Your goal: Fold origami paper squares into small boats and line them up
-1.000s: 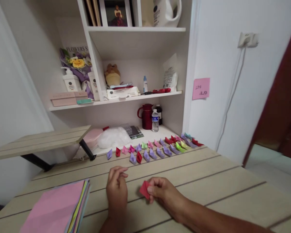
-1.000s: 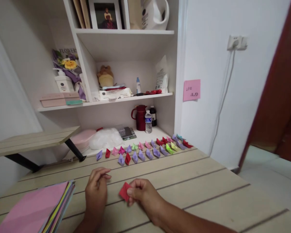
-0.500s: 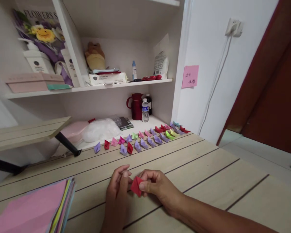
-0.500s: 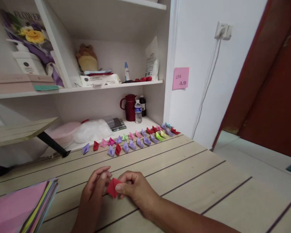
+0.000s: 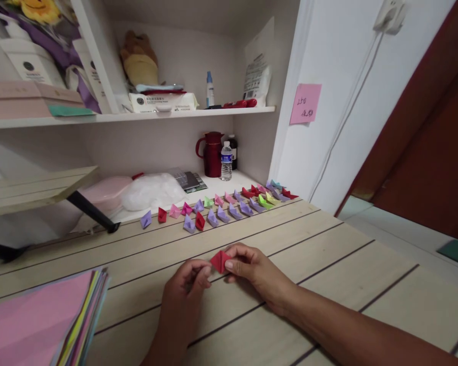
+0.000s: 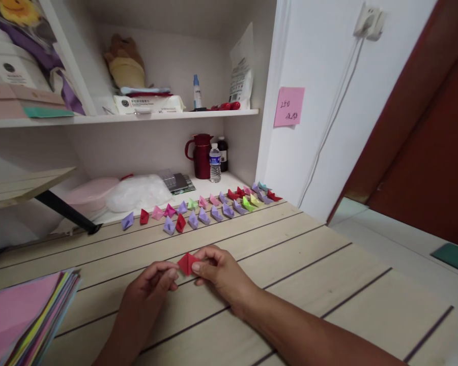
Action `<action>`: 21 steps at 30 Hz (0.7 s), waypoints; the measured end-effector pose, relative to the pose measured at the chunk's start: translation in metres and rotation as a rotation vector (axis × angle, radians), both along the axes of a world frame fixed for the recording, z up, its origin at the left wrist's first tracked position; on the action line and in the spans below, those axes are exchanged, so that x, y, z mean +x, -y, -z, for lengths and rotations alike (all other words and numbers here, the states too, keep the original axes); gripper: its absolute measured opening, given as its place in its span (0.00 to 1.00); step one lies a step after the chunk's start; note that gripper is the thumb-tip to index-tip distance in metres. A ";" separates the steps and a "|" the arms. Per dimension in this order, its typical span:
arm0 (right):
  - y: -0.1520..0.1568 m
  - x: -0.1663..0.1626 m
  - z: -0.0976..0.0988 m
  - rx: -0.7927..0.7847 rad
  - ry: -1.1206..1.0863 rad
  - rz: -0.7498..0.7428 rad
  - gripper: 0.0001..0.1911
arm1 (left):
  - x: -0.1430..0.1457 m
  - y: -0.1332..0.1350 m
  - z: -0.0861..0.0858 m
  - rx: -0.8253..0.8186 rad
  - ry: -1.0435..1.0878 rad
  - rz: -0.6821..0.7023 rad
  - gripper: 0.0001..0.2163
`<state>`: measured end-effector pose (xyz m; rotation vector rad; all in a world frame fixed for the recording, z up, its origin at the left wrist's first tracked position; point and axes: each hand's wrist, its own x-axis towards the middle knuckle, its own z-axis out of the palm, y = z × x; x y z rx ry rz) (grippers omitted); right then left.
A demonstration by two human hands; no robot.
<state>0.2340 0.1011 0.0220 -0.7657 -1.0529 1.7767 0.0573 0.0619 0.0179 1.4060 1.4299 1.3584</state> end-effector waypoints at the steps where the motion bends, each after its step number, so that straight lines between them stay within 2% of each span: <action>1: 0.000 0.001 0.000 -0.021 -0.018 -0.008 0.16 | 0.000 0.000 0.000 0.001 0.005 -0.001 0.09; 6: -0.005 0.008 0.003 -0.165 -0.126 -0.058 0.15 | 0.010 0.007 -0.002 0.025 0.058 -0.008 0.07; 9: -0.007 0.010 0.004 -0.196 -0.157 -0.075 0.14 | 0.021 0.013 -0.004 0.021 0.118 -0.004 0.08; 16: -0.002 0.007 0.002 -0.138 -0.123 -0.101 0.15 | 0.028 0.015 -0.006 -0.004 0.201 0.011 0.09; 21: 0.001 0.005 -0.001 -0.017 -0.025 -0.055 0.16 | 0.025 0.011 -0.003 -0.066 0.234 0.031 0.09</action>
